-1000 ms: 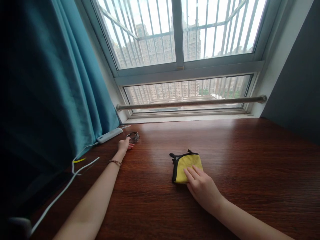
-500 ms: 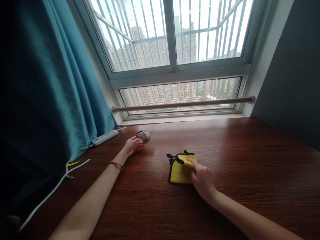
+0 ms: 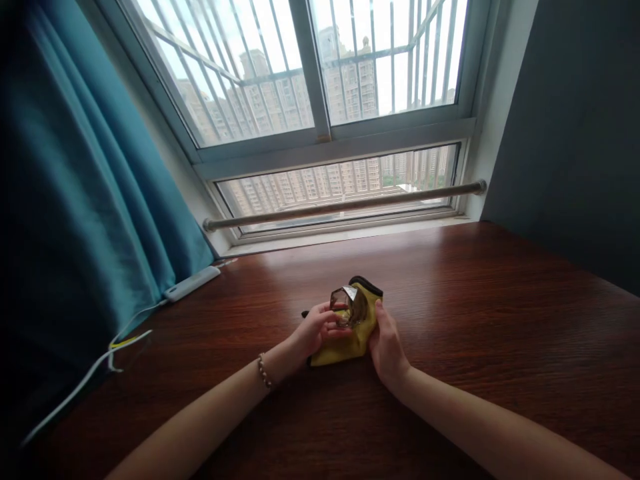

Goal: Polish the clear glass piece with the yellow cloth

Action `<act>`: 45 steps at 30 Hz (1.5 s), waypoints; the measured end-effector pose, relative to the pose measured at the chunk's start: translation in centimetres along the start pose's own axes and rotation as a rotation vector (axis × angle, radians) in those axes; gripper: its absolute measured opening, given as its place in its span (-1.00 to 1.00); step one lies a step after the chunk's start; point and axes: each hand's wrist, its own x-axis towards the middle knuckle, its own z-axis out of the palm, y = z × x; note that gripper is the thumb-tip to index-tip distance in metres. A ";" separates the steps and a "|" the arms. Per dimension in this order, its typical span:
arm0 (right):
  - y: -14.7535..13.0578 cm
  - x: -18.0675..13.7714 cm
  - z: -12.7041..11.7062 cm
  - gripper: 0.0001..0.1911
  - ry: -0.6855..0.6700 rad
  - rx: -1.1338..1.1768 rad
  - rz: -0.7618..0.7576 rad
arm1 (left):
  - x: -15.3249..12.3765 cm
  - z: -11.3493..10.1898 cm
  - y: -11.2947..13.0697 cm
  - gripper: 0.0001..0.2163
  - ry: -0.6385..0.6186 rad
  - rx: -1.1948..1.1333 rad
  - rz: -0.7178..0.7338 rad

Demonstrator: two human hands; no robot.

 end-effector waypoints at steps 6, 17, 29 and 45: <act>-0.3 1.6 -1.0 -0.60 0.026 0.143 0.098 | 0.2 -0.7 -0.5 -0.67 -0.017 -0.051 0.086; 0.9 3.3 -3.5 -0.72 -0.026 -0.019 0.150 | 0.3 -0.4 -1.4 -0.72 0.097 -0.065 0.232; 1.2 2.6 -2.9 -0.63 -0.236 -0.343 0.051 | -1.7 0.1 -2.2 -0.62 0.165 0.439 0.532; 0.5 2.1 -3.1 -0.76 -0.110 -0.899 -0.267 | -1.6 0.0 -1.0 -0.20 -0.054 0.573 0.619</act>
